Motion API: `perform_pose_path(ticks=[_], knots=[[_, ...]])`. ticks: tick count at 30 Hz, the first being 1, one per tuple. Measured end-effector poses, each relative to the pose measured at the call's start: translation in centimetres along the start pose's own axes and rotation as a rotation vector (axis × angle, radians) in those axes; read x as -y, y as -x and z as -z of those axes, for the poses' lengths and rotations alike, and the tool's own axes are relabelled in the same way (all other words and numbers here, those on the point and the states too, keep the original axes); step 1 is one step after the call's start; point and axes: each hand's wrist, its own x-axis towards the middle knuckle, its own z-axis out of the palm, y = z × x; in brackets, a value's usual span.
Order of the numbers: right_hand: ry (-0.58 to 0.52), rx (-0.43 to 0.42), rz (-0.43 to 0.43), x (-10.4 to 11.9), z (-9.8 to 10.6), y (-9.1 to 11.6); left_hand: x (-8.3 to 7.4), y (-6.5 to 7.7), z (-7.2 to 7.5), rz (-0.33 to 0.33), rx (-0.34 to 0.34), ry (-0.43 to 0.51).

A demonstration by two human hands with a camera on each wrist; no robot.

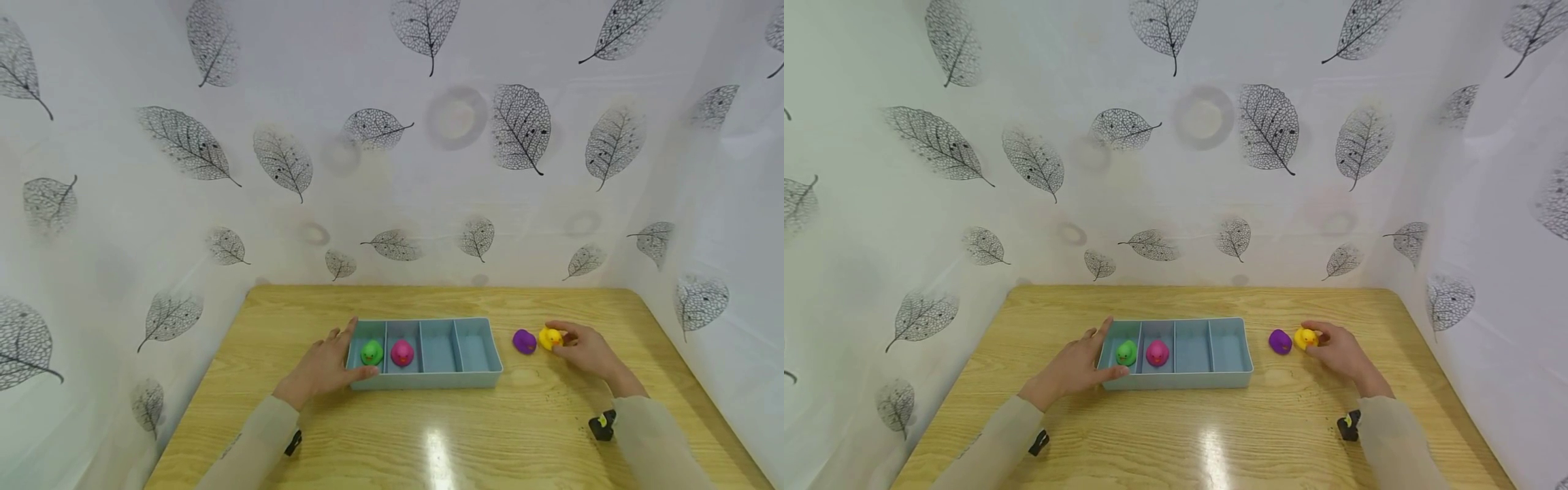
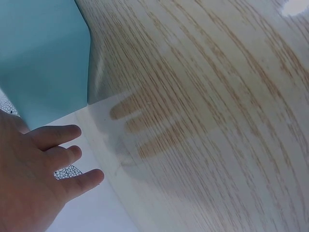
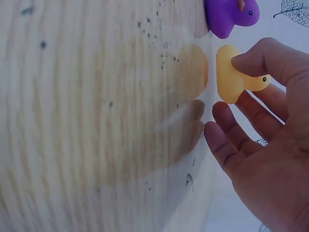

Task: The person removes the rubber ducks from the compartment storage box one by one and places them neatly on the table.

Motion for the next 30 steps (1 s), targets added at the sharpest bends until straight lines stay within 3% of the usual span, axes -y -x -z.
perform_pose_path(ticks=[23,30], knots=[[-0.059,0.012,-0.019,-0.64,-0.57,-0.12,-0.03,-0.06,-0.09,0.012,0.009,-0.001],[-0.030,0.019,-0.008,-0.08,-0.13,-0.01,-0.10,-0.04,-0.10,0.022,0.014,0.000]])
